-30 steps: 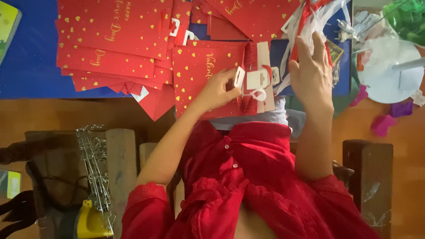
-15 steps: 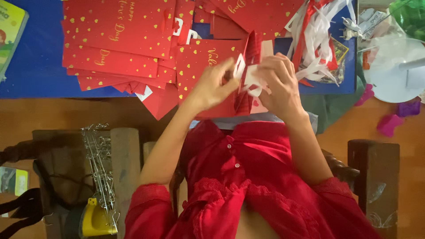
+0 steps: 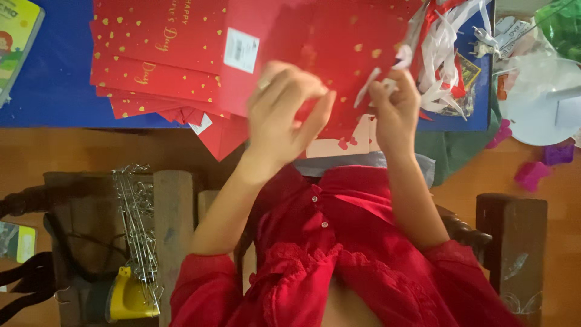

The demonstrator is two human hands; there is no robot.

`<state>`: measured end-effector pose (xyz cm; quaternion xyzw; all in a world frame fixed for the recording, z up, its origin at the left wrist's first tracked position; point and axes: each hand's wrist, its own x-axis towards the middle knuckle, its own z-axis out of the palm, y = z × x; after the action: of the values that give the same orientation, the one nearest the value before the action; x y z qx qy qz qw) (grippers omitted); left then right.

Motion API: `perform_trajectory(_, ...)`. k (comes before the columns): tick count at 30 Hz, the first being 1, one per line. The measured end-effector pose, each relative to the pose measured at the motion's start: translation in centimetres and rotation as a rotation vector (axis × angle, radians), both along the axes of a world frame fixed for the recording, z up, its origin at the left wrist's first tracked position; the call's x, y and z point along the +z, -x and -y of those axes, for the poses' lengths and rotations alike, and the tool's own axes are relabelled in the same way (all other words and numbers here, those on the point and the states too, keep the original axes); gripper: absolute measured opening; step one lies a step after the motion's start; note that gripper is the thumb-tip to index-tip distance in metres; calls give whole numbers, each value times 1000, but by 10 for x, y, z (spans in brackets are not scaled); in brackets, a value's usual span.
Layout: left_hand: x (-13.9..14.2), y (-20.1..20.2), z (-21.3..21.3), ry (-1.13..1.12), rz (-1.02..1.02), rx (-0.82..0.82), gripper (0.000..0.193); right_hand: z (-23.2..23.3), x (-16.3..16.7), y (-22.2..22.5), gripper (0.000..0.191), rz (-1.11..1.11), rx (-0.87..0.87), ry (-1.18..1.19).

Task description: The person sits at a table with a stack of red Valentine's Day paper gift bags and attaches white and red ribbon handles to them. They thread the ribbon through the bag's punched holes, tie or secure it, and set the finished bag aside, working through the bags one at a time.

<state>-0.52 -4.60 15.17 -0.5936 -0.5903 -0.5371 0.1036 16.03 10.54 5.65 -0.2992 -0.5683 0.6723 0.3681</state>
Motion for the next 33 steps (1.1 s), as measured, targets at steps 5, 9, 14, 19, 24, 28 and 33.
perform_trajectory(5, -65, 10, -34, 359, 317, -174, 22, -1, -18, 1, 23, 441, 80, -149)
perform_trajectory(9, -108, 2, -49, 352, 500, -258, 33, -5, -33, -7, 26, 277, 125, -226)
perform_trajectory(14, -137, -8, -59, 573, 631, -120, 38, -1, -45, -6, 33, 265, 199, -256)
perform_trajectory(19, -152, -5, -57, 524, 675, -160, 25, -1, -42, -5, 35, 140, 234, -89)
perform_trajectory(24, -162, 0, -55, 532, 794, -278, 15, -14, -40, -2, 48, 375, 306, -205)
perform_trajectory(28, -169, 4, -54, 503, 704, -256, 12, -8, -43, 2, 43, 359, 327, -370)
perform_trajectory(33, -180, 6, -51, 447, 1001, -309, 12, 3, -36, 8, 10, 410, 145, -454)
